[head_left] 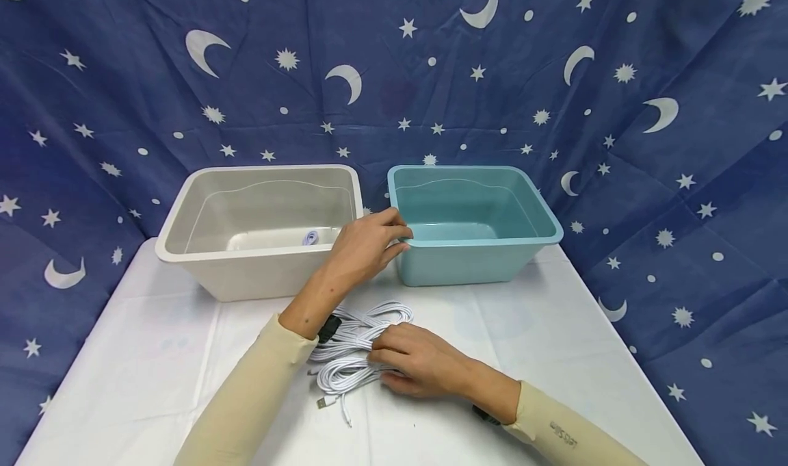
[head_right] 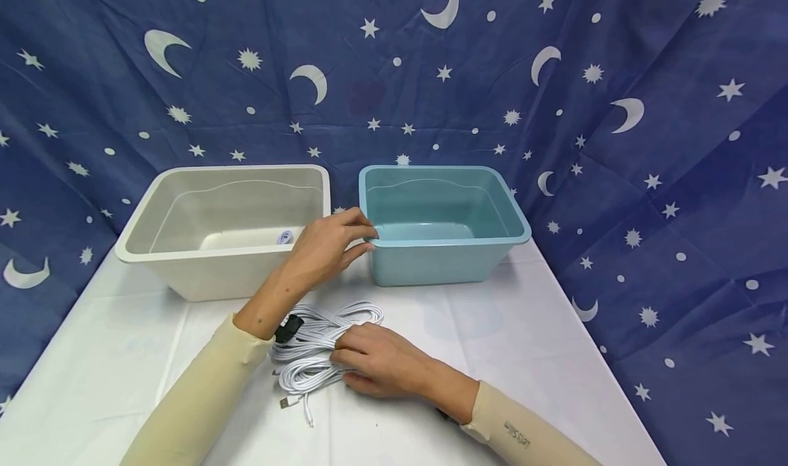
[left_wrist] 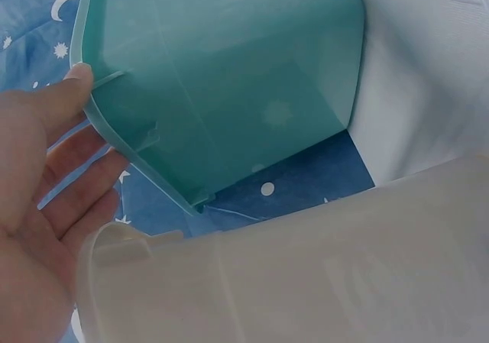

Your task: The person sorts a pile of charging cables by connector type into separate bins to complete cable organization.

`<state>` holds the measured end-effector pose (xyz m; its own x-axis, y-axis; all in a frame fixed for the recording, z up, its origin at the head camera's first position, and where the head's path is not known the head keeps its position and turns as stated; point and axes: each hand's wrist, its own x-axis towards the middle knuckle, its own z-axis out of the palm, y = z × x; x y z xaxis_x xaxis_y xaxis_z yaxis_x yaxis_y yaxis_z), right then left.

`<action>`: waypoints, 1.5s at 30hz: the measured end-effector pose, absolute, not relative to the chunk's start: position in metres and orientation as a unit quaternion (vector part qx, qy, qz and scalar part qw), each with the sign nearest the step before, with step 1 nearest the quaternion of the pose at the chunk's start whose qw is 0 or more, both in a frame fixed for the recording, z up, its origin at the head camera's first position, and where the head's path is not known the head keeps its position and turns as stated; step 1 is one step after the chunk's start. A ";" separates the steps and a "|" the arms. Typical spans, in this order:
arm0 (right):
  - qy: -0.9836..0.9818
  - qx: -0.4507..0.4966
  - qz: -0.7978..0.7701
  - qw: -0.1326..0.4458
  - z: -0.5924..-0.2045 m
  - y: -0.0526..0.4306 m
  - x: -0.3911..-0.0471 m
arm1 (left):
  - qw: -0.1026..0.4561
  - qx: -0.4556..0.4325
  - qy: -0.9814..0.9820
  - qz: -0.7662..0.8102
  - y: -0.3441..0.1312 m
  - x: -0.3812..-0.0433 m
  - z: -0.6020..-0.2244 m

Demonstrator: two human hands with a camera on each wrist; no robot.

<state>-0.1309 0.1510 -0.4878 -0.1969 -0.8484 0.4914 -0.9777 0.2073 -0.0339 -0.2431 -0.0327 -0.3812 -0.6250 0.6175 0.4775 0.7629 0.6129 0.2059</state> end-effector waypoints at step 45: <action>-0.789 0.573 0.149 0.164 -0.488 0.138 -0.131 | 0.192 -0.396 -0.874 -0.207 -0.033 -0.242 -0.381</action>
<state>-0.1305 0.1377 -0.4882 -0.2889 -0.8551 0.4305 -0.9533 0.2984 -0.0469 -0.2418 -0.0327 -0.3810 -0.6123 0.6121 0.5004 0.7717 0.6004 0.2097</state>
